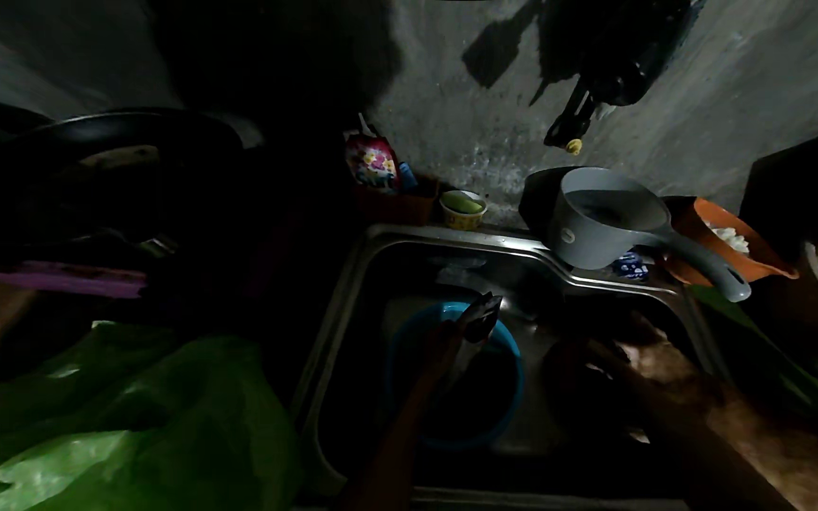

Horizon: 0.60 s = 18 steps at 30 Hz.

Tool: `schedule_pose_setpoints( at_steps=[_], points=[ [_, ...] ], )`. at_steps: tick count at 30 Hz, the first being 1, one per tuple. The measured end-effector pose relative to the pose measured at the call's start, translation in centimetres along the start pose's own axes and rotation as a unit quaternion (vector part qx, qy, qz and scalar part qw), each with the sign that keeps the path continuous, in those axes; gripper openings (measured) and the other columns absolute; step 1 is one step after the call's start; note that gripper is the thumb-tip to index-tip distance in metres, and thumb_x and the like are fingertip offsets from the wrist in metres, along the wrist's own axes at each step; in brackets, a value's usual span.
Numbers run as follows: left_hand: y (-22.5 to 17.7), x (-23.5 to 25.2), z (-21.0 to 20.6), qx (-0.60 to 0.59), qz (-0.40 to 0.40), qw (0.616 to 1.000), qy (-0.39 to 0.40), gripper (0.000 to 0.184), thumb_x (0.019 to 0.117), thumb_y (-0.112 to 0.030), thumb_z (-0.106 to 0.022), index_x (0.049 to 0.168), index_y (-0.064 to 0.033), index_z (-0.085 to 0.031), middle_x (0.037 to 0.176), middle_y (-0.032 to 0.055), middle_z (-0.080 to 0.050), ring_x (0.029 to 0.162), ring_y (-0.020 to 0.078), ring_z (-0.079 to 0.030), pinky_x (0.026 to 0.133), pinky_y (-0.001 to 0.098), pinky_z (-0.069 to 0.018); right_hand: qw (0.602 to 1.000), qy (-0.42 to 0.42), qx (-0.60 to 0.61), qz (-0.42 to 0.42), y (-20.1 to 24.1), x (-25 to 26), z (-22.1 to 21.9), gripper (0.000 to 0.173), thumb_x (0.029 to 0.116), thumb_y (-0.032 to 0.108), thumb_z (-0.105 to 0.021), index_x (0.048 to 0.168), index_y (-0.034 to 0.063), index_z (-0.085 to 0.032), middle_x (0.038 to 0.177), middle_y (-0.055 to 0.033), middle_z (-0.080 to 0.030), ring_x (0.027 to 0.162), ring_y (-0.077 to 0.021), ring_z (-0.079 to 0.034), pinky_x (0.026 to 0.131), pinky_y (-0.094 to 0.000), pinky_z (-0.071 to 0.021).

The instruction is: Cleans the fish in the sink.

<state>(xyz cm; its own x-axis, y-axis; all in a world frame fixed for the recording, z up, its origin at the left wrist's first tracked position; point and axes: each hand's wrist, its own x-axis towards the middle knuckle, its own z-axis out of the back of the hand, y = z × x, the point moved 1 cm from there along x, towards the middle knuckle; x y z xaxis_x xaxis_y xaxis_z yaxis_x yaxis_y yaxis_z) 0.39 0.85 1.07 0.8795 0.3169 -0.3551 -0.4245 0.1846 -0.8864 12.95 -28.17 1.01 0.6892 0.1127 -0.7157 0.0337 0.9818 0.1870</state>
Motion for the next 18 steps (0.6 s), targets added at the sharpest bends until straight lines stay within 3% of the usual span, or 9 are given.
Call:
schedule_pose_setpoints(
  at_steps=[3, 5, 6, 7, 10, 14, 17, 18],
  points=[
    [-0.1, 0.0, 0.0, -0.016, -0.002, 1.0, -0.007, 0.033, 0.1086, -0.023, -0.051, 0.115, 0.0061, -0.065, 0.1, 0.0197, -0.065, 0.087, 0.0251, -0.06, 0.083, 0.0432, -0.0507, 0.998, 0.018, 0.047, 0.048, 1.4, -0.2, 1.0, 0.04, 0.1101, 0.019, -0.047, 0.142, -0.0044, -0.052, 0.133, -0.0287, -0.059, 0.116, -0.0382, -0.063, 0.1, -0.0509, -0.0511],
    [0.0, 0.2, 0.0, -0.025, -0.01, 1.0, -0.007, 0.034, 0.1084, -0.023, -0.051, 0.115, 0.0076, -0.065, 0.101, 0.021, -0.066, 0.089, 0.0265, -0.062, 0.085, 0.0454, -0.0515, 0.996, 0.01, 0.048, 0.077, 4.3, -3.3, 2.1, 0.034, 0.1096, 0.019, -0.047, 0.13, -0.0054, -0.059, 0.118, -0.0257, -0.065, 0.104, -0.034, -0.066, 0.094, -0.0499, -0.0525],
    [0.0, 0.2, 0.1, -0.029, -0.011, 1.0, -0.003, 0.034, 0.1083, -0.022, -0.051, 0.116, 0.0081, -0.065, 0.103, 0.0221, -0.066, 0.091, 0.0274, -0.062, 0.087, 0.0462, -0.0515, 0.995, 0.007, 0.046, 0.086, 5.9, -5.4, 2.7, 0.033, 0.1095, 0.02, -0.048, 0.127, -0.0044, -0.063, 0.117, -0.0238, -0.066, 0.105, -0.0326, -0.066, 0.095, -0.0494, -0.0523],
    [0.0, 0.1, 0.1, -0.031, -0.011, 0.999, -0.001, 0.034, 0.1082, -0.022, -0.051, 0.117, 0.0083, -0.064, 0.104, 0.0222, -0.066, 0.091, 0.0273, -0.062, 0.087, 0.0458, -0.0515, 0.994, 0.005, 0.058, 0.096, 7.3, -7.7, 3.3, 0.033, 0.11, 0.02, -0.047, 0.128, -0.0025, -0.064, 0.119, -0.0215, -0.067, 0.106, -0.0302, -0.067, 0.096, -0.047, -0.0522],
    [-0.4, 0.1, 0.0, -0.026, -0.011, 1.0, -0.004, 0.032, 0.108, -0.021, -0.052, 0.113, 0.0077, -0.065, 0.097, 0.0187, -0.065, 0.083, 0.0222, -0.059, 0.08, 0.0406, -0.0506, 0.98, -0.027, 0.117, 0.158, 9.3, -12.6, 4.1, 0.029, 0.1092, 0.019, -0.05, 0.125, 0.0018, -0.067, 0.111, -0.0151, -0.069, 0.094, -0.0226, -0.068, 0.086, -0.0401, -0.0558],
    [-0.5, 0.2, 0.1, -0.021, -0.001, 1.0, 0.009, 0.033, 0.1075, -0.021, -0.053, 0.116, 0.0077, -0.065, 0.103, 0.022, -0.066, 0.091, 0.0274, -0.062, 0.087, 0.0457, -0.0512, 0.963, -0.044, 0.154, 0.217, 10.5, -15.0, 3.8, 0.028, 0.1078, 0.02, -0.053, 0.128, 0.0057, -0.067, 0.116, -0.0116, -0.07, 0.099, -0.0192, -0.069, 0.089, -0.0383, -0.056],
    [1.2, 0.9, -0.3, -0.025, -0.089, 0.996, -0.014, 0.033, 0.1053, -0.023, -0.057, 0.109, 0.0081, -0.067, 0.091, 0.0194, -0.066, 0.078, 0.0224, -0.062, 0.073, 0.0383, -0.0539, 0.947, -0.056, 0.208, 0.238, 11.3, -15.2, 2.7, 0.025, 0.1061, 0.015, -0.055, 0.125, 0.0024, -0.067, 0.117, -0.0129, -0.07, 0.101, -0.0203, -0.069, 0.09, -0.0377, -0.0569],
    [-0.1, 0.4, 0.2, -0.033, -0.046, 0.998, 0.004, 0.031, 0.1058, -0.02, -0.057, 0.111, 0.0091, -0.066, 0.095, 0.02, -0.066, 0.082, 0.0227, -0.061, 0.079, 0.0386, -0.0522, 0.941, -0.063, 0.229, 0.242, 11.5, -15.2, 2.3, 0.024, 0.1056, 0.013, -0.056, 0.124, 0.001, -0.067, 0.117, -0.0133, -0.069, 0.102, -0.0205, -0.07, 0.09, -0.0372, -0.0574]
  ],
)
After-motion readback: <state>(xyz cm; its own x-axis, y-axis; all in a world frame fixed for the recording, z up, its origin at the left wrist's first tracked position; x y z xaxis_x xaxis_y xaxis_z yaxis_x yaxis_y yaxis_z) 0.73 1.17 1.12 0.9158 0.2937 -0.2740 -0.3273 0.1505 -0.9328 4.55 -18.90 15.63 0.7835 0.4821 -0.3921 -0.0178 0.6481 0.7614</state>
